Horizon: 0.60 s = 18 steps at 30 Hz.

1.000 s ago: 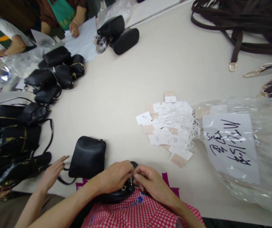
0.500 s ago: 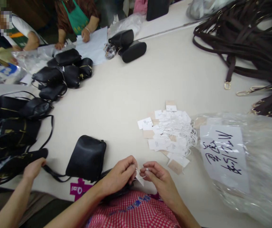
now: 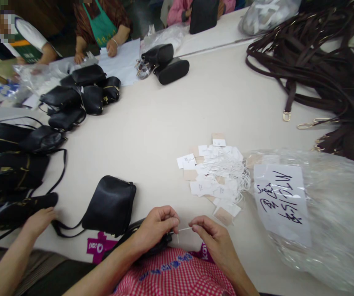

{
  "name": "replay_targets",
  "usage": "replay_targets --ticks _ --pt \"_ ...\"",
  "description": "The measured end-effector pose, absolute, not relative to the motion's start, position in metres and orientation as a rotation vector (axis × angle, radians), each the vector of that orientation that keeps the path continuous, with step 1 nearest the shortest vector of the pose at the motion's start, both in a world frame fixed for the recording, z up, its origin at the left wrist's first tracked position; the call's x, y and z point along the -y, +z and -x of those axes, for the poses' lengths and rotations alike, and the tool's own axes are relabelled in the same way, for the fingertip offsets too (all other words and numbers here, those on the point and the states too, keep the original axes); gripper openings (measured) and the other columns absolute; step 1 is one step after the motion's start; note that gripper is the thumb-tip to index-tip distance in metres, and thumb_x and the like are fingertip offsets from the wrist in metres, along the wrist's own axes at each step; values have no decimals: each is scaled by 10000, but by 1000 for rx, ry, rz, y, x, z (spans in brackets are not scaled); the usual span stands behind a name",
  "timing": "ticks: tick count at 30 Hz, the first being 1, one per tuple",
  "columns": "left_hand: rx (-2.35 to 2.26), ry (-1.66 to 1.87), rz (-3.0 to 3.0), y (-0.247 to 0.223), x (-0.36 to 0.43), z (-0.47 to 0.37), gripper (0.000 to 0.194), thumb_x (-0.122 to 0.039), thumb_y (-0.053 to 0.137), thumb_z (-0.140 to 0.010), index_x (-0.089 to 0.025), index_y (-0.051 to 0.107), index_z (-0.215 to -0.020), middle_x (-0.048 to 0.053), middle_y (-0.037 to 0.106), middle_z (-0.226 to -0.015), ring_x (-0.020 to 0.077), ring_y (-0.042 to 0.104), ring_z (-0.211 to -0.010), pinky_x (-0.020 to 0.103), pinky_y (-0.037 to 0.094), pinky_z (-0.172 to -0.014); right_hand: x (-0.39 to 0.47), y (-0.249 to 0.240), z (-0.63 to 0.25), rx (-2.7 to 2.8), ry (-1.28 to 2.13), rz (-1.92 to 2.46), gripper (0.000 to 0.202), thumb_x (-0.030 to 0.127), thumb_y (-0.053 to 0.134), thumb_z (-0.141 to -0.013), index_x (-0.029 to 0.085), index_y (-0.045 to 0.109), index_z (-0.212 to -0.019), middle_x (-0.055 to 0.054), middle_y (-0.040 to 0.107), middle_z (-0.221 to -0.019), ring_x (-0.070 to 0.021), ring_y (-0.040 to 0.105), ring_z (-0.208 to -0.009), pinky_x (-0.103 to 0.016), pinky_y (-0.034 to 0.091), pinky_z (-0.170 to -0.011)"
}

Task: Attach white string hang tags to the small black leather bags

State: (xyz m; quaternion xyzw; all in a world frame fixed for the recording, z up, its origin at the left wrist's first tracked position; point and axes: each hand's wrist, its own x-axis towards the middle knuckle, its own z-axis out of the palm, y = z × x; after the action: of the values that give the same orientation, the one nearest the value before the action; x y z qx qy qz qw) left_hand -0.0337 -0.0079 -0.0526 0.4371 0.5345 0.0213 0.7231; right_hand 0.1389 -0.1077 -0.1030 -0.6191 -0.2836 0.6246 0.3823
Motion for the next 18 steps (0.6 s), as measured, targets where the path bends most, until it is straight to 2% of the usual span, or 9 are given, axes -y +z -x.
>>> replay_targets --ticks 4,7,10,13,18 --pt "-1160 44 -945 -55 10 31 237 -343 642 -664 -150 618 -800 25 686 -681 109 505 -552 238 343 -563 105 -100 -138 758 1471 1632 185 376 632 -824 218 702 -756 -13 662 -760 -203 585 -748 -293 416 -670" --pt "-1143 29 -978 -54 11 28 233 -338 646 -658 -148 629 -790 39 696 -710 136 549 -605 258 380 -604 103 -98 -137 614 1517 1578 179 383 688 -775 207 706 -746 -7 646 -729 -190 574 -714 -284 432 -650" --pt "-1151 8 -1069 -50 11 25 148 -277 595 -695 -155 629 -771 24 679 -703 145 550 -631 268 386 -627 103 -95 -135 392 1678 1471 234 427 731 -755 195 709 -777 9 636 -675 -157 556 -623 -272 453 -614" --pt "-1179 -9 -1198 -45 13 22 86 -211 549 -731 -171 622 -754 -6 631 -690 147 527 -661 267 371 -643 105 -92 -132 264 1774 1345 265 444 764 -750 189 717 -802 2 667 -702 -155 593 -660 -272 488 -657" --pt "-1231 -28 -1352 -40 17 20 100 -192 508 -783 -184 598 -739 -18 579 -695 153 499 -678 267 349 -645 107 -91 -123 170 1794 1292 315 464 815 -710 183 725 -820 -5 697 -713 -150 612 -683 -267 506 -682"
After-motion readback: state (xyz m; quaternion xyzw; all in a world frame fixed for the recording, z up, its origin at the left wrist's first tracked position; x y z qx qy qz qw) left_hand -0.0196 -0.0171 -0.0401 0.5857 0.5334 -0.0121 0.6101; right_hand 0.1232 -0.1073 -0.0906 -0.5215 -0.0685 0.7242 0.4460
